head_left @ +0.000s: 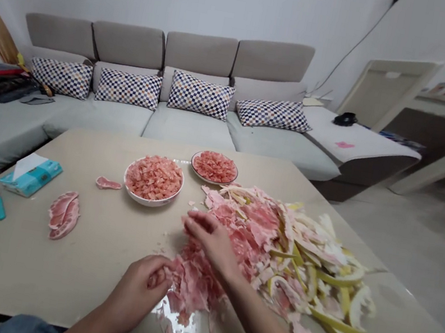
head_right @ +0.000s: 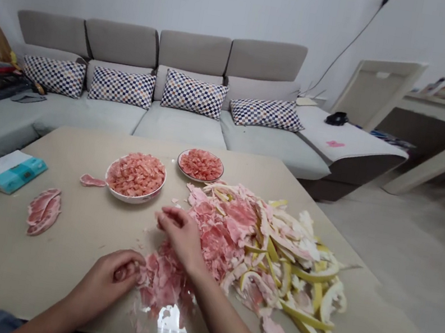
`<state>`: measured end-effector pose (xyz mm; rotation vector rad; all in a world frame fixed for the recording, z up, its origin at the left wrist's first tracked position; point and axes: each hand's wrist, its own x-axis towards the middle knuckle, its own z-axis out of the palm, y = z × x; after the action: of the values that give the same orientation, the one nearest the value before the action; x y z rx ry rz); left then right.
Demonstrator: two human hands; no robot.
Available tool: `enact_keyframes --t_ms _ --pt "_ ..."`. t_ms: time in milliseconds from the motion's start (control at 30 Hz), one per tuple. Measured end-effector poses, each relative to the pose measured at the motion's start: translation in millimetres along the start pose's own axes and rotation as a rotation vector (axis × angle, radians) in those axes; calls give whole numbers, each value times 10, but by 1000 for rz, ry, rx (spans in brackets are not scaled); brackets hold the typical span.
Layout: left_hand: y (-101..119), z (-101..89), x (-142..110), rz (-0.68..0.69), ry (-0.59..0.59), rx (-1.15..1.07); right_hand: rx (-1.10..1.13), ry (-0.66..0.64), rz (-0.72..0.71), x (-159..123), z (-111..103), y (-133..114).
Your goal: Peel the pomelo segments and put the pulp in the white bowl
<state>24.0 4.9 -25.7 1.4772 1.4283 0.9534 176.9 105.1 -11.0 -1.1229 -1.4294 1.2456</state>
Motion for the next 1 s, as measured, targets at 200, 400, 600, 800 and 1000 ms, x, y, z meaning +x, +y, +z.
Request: enact_keyframes --t_ms 200,400,600,800,1000 --pt "-75 53 52 -101 -24 -59 -295 108 -240 1008 181 21" --pt "-52 -13 116 -310 54 -766 -610 45 -372 1376 206 168" --pt "-5 -145 169 -432 86 -1266 -759 -19 -443 1484 128 254" --pt "-16 -223 219 -432 63 -1405 -737 37 -445 1360 79 151" --pt "-17 -259 237 -412 108 -1414 -676 -230 -510 440 177 -227"
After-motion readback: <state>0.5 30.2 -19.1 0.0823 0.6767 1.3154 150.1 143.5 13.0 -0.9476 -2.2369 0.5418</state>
